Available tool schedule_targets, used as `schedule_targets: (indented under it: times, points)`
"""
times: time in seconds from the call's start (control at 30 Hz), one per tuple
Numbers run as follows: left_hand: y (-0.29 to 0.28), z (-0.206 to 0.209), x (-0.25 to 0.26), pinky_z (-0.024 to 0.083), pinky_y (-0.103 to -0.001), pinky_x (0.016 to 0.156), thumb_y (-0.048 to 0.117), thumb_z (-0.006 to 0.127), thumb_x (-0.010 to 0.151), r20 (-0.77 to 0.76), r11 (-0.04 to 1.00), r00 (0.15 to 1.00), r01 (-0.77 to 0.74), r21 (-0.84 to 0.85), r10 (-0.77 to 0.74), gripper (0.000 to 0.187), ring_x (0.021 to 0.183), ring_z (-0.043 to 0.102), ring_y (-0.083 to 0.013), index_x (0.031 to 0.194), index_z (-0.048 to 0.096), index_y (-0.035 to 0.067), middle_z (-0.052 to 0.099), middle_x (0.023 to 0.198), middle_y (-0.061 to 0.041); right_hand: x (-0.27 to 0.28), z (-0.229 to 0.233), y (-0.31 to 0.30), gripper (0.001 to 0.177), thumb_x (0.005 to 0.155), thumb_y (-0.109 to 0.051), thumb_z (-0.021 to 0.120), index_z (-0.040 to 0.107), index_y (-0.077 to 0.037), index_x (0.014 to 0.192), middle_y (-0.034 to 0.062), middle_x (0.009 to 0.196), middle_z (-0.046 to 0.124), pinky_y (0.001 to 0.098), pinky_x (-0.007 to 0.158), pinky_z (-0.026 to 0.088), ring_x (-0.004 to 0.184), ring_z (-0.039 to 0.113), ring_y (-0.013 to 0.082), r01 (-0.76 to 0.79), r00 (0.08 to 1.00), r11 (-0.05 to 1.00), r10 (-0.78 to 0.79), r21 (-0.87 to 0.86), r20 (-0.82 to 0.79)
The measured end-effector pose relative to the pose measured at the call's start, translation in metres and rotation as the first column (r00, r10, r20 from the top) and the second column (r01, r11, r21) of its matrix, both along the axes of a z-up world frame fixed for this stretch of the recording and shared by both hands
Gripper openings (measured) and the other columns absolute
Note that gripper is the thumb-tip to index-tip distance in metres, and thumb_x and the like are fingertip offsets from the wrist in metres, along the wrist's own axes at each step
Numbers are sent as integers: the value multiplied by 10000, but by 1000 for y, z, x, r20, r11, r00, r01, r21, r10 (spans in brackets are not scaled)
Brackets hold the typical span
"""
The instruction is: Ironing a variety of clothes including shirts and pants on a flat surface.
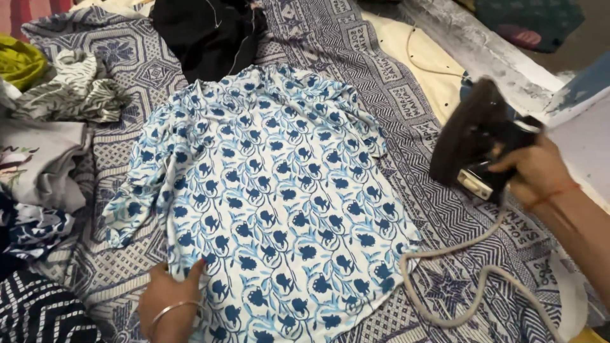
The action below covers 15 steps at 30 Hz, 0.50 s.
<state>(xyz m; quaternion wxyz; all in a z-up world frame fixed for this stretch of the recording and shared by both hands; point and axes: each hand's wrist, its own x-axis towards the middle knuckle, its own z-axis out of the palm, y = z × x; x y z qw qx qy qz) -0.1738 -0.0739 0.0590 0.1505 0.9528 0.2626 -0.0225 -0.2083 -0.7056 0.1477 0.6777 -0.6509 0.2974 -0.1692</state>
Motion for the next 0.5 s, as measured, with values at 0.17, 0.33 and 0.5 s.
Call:
schedule_targets:
  times: [0.17, 0.33, 0.5]
  points:
    - [23, -35, 18, 511, -538, 969, 708, 710, 780, -95, 989, 995, -20, -145, 6, 843, 1147, 649, -501, 1267, 681, 21, 688, 1200, -307, -66, -116, -100, 265, 832, 166, 610, 560, -20, 1015, 81, 1074, 618, 345, 892, 557, 1005, 625, 216, -197, 951, 971, 154, 138, 269]
    - [42, -77, 38, 488, -572, 979, 591, 594, 964, 41, 977, 998, -41, -211, 50, 677, 1142, 628, -556, 1166, 701, -46, 681, 1182, -361, -87, -138, -27, 373, 771, 99, 704, 640, -70, 1098, 86, 939, 655, 450, 643, 398, 871, 499, 593, 409, 907, 899, -419, -156, -36]
    - [16, -46, 32, 482, -568, 989, 599, 605, 956, 105, 960, 992, -44, -275, 75, 716, 1136, 628, -560, 1229, 662, -60, 665, 1188, -389, -82, -84, 126, 384, 728, -28, 767, 620, -7, 1081, 196, 1069, 612, 472, 903, 445, 1036, 566, 411, 203, 889, 626, -440, -753, -126]
